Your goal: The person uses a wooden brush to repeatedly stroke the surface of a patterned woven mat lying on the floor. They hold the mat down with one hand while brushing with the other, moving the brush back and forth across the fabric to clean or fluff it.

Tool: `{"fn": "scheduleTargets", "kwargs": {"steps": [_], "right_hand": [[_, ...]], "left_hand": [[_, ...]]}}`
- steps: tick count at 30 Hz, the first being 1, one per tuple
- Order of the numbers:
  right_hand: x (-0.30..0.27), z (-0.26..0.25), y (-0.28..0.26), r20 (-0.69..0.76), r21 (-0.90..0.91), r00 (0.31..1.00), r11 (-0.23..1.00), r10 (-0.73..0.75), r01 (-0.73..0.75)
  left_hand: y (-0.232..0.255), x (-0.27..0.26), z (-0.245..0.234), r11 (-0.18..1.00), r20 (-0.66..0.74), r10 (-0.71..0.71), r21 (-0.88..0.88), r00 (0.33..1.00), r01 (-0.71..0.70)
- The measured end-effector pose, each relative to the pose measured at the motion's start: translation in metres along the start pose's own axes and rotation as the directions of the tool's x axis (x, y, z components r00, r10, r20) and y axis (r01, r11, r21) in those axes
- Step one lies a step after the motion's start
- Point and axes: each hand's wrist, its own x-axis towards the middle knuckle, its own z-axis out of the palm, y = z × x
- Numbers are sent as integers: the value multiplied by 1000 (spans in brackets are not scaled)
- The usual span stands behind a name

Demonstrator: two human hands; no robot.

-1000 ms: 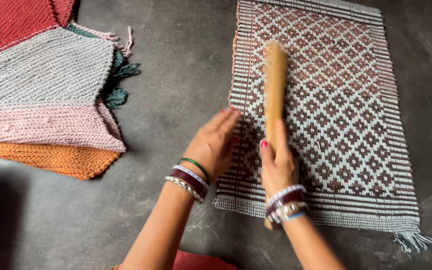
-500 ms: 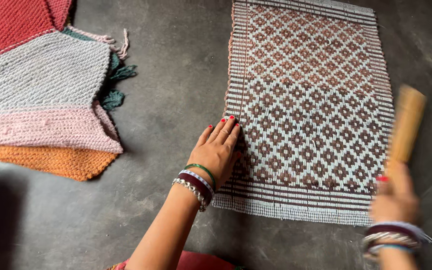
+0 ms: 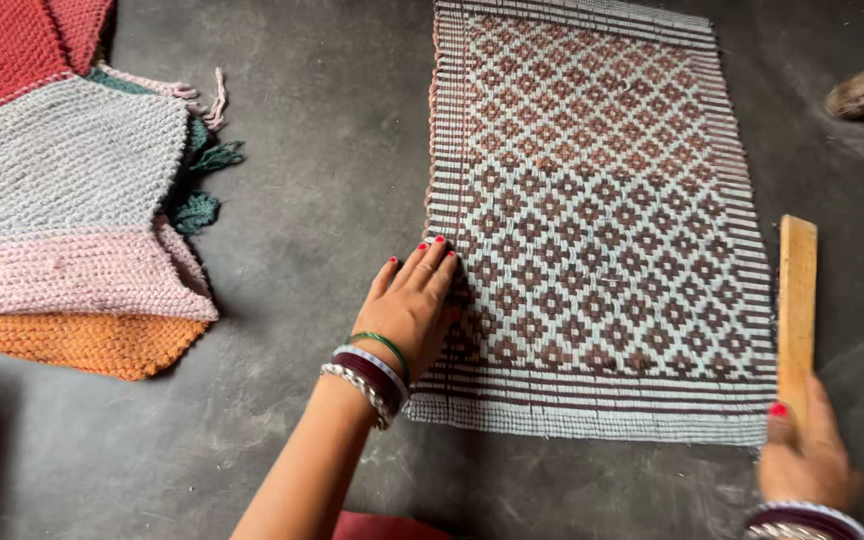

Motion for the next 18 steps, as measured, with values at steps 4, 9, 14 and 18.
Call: {"fn": "scheduleTargets", "kwargs": {"steps": [4, 9, 14, 18], "right_hand": [[-64, 29, -74, -25, 489, 988, 860, -155, 147], [-176, 11, -204, 529, 429, 741, 884, -413, 186], [-156, 3, -189, 203, 570, 769, 712, -606, 410], [-114, 10, -144, 500, 317, 842, 862, 202, -395]], "left_hand": [[-9, 2, -12, 998, -224, -9, -70, 974, -6], [-16, 4, -39, 964, -585, -137, -264, 799, -28], [-18, 1, -59, 952, -619, -203, -306, 759, 4], [-10, 6, -58, 947, -617, -226, -320, 754, 22]]}}
